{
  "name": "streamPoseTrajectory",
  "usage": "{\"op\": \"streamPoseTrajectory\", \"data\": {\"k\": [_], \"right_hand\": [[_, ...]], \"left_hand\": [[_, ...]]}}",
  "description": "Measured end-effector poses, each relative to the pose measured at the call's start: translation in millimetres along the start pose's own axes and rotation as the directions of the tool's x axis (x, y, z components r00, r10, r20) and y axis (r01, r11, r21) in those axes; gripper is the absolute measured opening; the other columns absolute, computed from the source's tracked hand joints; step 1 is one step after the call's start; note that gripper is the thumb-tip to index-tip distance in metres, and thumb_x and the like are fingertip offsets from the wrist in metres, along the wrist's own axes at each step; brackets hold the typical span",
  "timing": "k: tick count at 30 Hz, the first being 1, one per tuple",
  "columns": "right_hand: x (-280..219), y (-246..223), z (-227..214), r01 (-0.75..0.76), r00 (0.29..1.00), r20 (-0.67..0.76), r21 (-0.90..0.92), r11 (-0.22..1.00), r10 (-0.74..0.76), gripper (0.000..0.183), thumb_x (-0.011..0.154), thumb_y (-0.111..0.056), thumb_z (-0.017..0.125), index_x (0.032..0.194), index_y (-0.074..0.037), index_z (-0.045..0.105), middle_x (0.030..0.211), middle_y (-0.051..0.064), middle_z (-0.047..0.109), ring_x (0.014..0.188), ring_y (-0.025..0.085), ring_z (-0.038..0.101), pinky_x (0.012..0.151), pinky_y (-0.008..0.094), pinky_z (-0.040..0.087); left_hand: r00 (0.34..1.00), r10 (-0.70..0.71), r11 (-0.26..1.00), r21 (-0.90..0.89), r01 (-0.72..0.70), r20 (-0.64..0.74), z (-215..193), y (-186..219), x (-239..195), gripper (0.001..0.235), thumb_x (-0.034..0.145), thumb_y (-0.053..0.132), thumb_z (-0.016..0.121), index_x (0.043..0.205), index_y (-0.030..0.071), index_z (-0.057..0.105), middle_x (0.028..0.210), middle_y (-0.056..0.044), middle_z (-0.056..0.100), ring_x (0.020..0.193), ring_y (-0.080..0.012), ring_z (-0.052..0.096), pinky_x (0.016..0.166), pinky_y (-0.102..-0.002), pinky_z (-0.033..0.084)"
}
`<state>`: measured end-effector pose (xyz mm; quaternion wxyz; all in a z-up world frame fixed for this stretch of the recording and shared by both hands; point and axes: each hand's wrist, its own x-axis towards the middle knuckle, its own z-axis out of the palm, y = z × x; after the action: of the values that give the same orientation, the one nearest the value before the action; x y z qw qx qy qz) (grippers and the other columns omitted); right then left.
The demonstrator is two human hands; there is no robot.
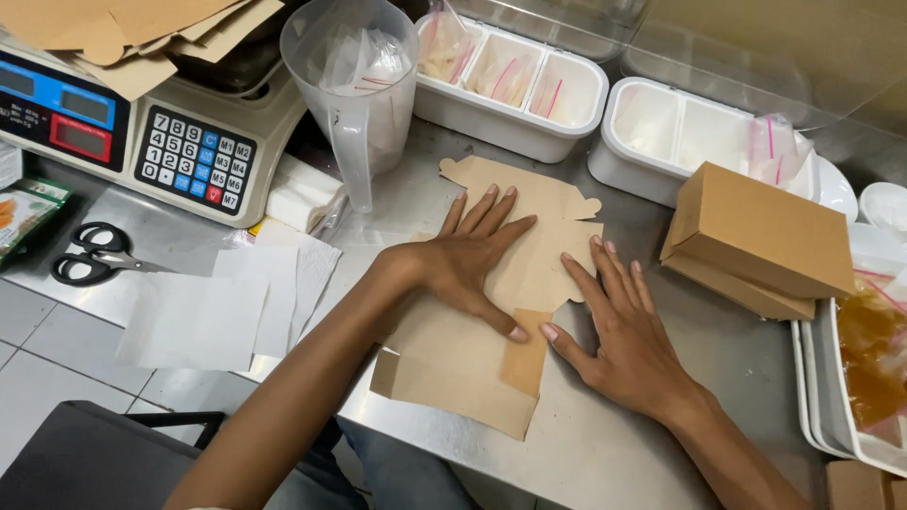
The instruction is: The person folds a flat cardboard box blank on a stainless steel table, pressing the flaps and tabs to form the box shape. The person handles the cardboard by hand, folding and creasing the edges to assemble the box.
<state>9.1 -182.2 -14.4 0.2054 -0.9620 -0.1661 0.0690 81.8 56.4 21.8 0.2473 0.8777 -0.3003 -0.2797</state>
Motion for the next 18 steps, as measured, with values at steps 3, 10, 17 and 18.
{"op": "streamPoseTrajectory", "data": {"k": [3, 10, 17, 18], "right_hand": [[-0.9, -0.1, 0.4, -0.002, 1.000, 0.005, -0.003, 1.000, 0.002, 0.082, 0.093, -0.050, 0.067, 0.160, -0.013, 0.037, 0.168, 0.028, 0.018, 0.160, 0.041, 0.007, 0.126, 0.059, -0.002], [-2.2, 2.2, 1.3, 0.014, 1.000, 0.008, -0.008, 1.000, -0.014, 0.087, 0.091, -0.051, 0.069, 0.161, -0.014, 0.035, 0.168, 0.028, 0.017, 0.159, 0.041, 0.007, 0.125, 0.058, -0.004], [-3.5, 8.2, 2.3, 0.040, 0.998, 0.054, -0.022, 0.999, -0.039, 0.103, 0.083, -0.061, 0.077, 0.164, -0.017, 0.030, 0.169, 0.027, 0.012, 0.159, 0.042, 0.001, 0.125, 0.059, -0.007], [-3.1, 8.5, 1.8, 0.044, 0.997, 0.063, -0.027, 0.999, -0.043, 0.108, 0.081, -0.062, 0.080, 0.164, -0.017, 0.028, 0.169, 0.027, 0.010, 0.159, 0.042, 0.000, 0.125, 0.059, -0.008]], "left_hand": [[1.000, -0.001, 0.999, 0.032, 0.001, -0.001, 1.3, 0.0, 1.5, 0.153, 0.052, 0.080, 0.079, 0.168, 0.014, 0.005, 0.173, -0.025, -0.009, 0.159, -0.0405, -0.018, 0.120, -0.058, -0.025], [1.000, -0.009, 0.997, 0.075, 0.009, 0.000, 3.6, 2.8, 1.1, 0.151, 0.053, 0.079, 0.080, 0.168, 0.014, 0.007, 0.174, -0.024, -0.008, 0.159, -0.0398, -0.017, 0.120, -0.059, -0.024], [1.000, -0.021, 0.998, 0.060, 0.021, -0.008, 3.3, 2.9, 2.2, 0.152, 0.052, 0.079, 0.080, 0.168, 0.015, 0.007, 0.174, -0.023, -0.009, 0.160, -0.0394, -0.017, 0.120, -0.060, -0.022], [1.000, -0.020, 0.998, 0.055, 0.021, -0.013, 3.3, 1.8, 2.3, 0.151, 0.053, 0.079, 0.081, 0.168, 0.015, 0.007, 0.174, -0.023, -0.009, 0.160, -0.0389, -0.017, 0.120, -0.060, -0.023]]}}
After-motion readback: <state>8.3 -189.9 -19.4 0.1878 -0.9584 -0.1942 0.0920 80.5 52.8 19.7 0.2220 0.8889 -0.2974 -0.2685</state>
